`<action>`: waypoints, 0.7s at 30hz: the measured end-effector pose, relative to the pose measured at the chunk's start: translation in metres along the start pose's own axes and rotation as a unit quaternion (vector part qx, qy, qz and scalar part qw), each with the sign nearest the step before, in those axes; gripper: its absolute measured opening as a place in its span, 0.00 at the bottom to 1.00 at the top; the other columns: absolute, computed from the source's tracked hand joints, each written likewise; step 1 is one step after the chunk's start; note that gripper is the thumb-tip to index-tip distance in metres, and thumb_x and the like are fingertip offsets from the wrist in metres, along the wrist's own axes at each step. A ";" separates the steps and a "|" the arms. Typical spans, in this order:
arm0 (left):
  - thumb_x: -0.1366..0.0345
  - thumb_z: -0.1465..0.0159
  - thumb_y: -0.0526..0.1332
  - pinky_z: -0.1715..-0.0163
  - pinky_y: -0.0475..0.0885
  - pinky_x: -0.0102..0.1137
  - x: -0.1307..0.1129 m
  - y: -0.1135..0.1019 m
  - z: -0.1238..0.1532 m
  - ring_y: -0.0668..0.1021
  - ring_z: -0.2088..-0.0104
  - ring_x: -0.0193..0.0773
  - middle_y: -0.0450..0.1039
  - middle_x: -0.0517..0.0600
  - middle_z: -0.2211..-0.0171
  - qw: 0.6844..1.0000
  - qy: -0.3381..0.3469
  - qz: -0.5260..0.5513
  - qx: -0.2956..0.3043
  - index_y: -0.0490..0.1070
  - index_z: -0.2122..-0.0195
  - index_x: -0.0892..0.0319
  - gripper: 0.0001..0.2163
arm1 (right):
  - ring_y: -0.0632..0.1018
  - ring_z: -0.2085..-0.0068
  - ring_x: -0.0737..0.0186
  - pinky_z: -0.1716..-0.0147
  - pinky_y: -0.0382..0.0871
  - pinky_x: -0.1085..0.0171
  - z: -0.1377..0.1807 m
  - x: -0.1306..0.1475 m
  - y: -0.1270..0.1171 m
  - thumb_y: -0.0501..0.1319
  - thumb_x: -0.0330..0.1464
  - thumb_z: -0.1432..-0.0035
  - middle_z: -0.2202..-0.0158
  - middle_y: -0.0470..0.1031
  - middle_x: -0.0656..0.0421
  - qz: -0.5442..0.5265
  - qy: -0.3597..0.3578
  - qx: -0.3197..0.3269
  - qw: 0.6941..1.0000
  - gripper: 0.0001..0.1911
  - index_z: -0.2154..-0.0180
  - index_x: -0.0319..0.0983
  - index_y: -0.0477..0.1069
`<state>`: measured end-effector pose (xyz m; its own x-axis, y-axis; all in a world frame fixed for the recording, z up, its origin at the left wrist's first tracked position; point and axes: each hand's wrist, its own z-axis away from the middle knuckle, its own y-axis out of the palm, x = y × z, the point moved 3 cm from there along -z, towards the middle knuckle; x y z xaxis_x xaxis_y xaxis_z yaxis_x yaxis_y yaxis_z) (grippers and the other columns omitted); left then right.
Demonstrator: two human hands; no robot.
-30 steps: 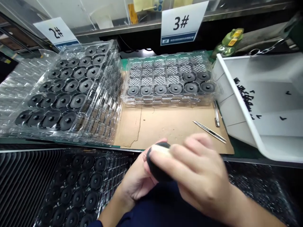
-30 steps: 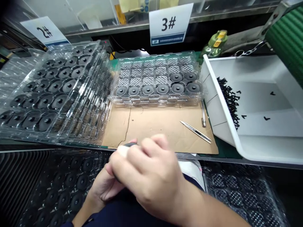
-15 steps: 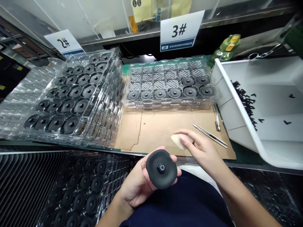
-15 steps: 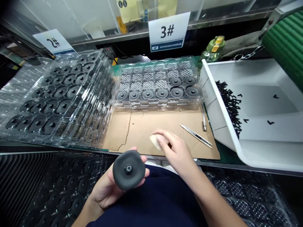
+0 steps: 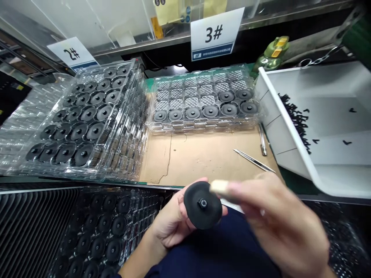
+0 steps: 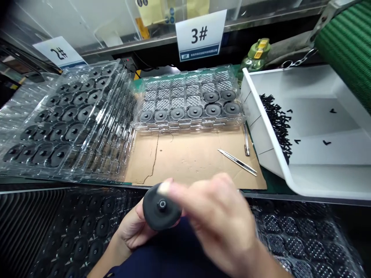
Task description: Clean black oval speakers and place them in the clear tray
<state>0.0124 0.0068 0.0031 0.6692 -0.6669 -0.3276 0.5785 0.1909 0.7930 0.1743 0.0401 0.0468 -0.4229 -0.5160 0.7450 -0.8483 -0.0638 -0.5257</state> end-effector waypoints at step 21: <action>0.61 0.47 0.69 0.55 0.74 0.30 -0.006 0.000 0.001 0.78 0.56 0.40 0.77 0.51 0.57 0.996 0.080 -0.016 0.031 0.72 0.51 0.57 0.22 | 0.75 0.64 0.66 0.64 0.61 0.63 -0.023 0.017 0.011 0.54 0.23 0.39 0.62 0.78 0.59 0.009 -0.077 0.016 0.997 0.15 0.51 0.38 0.69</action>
<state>0.0076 0.0103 0.0058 0.7198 -0.5472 -0.4272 0.5745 0.1241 0.8090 0.1502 0.0500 0.0629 -0.3824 -0.6424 0.6641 -0.8292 -0.0784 -0.5534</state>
